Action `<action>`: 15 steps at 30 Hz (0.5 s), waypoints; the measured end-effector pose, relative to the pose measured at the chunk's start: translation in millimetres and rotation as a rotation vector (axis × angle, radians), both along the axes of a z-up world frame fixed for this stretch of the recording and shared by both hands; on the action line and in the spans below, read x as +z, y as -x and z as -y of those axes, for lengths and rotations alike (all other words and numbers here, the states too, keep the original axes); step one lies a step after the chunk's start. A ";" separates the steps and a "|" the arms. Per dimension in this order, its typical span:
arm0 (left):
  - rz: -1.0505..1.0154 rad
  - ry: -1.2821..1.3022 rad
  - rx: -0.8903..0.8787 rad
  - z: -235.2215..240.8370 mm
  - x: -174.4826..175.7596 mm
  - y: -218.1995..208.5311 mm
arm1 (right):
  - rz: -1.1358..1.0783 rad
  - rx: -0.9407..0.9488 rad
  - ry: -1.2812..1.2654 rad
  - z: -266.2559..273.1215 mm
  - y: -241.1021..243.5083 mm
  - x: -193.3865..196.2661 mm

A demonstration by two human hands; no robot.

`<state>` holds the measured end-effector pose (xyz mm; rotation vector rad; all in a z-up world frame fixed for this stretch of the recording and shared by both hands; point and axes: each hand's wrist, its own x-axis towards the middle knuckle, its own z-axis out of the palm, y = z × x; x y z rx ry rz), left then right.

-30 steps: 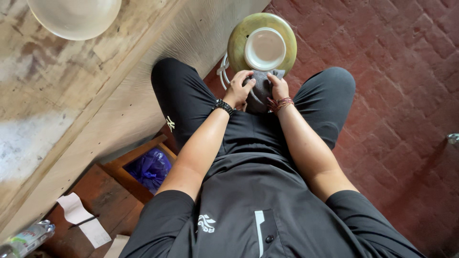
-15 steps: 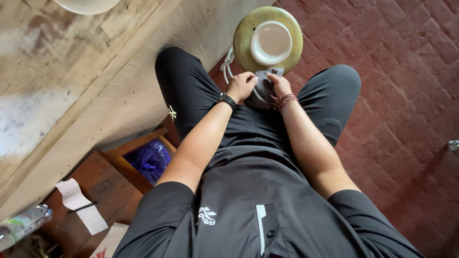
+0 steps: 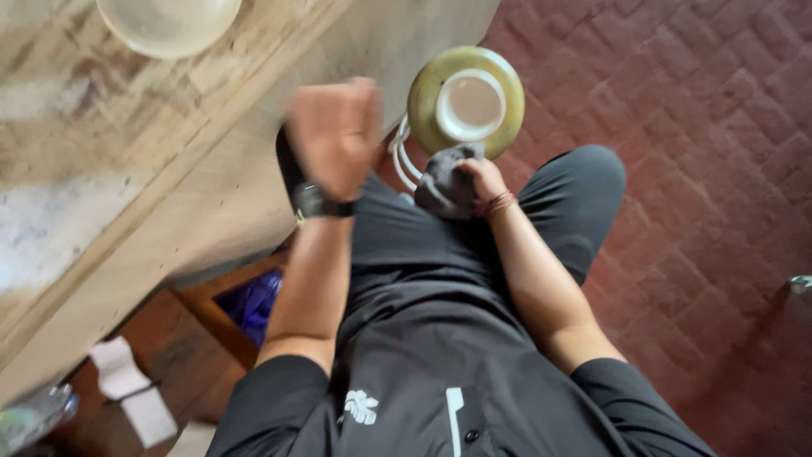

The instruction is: The person sits cross-legged on the floor and wipes a stack of white ceramic bowls with a dark cloth. They pick up each bowl individually, wipe the interior and exterior surfaces, and place the cleaned bowl onto a small stool. The person repeats this process for multiple bowls throughout the video.

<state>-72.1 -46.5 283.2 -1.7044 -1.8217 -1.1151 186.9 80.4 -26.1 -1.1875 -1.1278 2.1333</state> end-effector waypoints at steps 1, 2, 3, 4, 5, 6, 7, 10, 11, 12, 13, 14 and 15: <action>-0.079 -0.018 0.141 5.4 16.1 11.0 | 0.008 0.010 -0.033 -1.6 0.9 7.9; -0.081 -0.118 0.205 8.5 30.4 24.0 | 0.013 0.011 -0.051 -0.9 3.4 13.6; -0.059 -0.115 0.267 13.4 43.3 38.1 | 0.021 0.006 -0.073 -0.5 3.6 17.8; -0.137 -0.041 0.356 23.2 54.8 50.9 | -0.008 -0.054 0.056 4.0 4.4 19.2; -0.213 0.036 0.444 32.9 63.7 61.1 | -0.039 -0.115 0.186 9.7 4.8 18.1; -0.158 0.088 0.475 37.0 68.7 68.8 | -0.030 -0.098 0.127 7.5 5.6 14.7; -0.105 0.152 0.504 38.8 68.1 71.6 | -0.019 -0.079 0.077 7.2 7.2 7.6; -0.170 0.112 0.461 38.5 58.9 76.9 | -0.009 -0.034 -0.010 -0.8 10.8 -16.4; -0.157 0.127 0.483 36.5 53.6 79.3 | -0.006 -0.023 -0.019 -1.9 11.3 -22.3; -0.144 0.141 0.504 32.7 48.2 83.6 | -0.002 -0.012 -0.028 -2.6 11.9 -26.5; -0.133 0.146 0.527 31.1 42.9 87.4 | 0.002 0.003 -0.034 -1.7 11.9 -29.4; -0.122 0.152 0.549 30.1 38.2 90.8 | -0.003 -0.005 -0.024 -1.7 11.6 -31.1; -0.112 0.145 0.569 29.2 34.3 93.5 | -0.009 -0.012 -0.013 -1.0 11.4 -32.3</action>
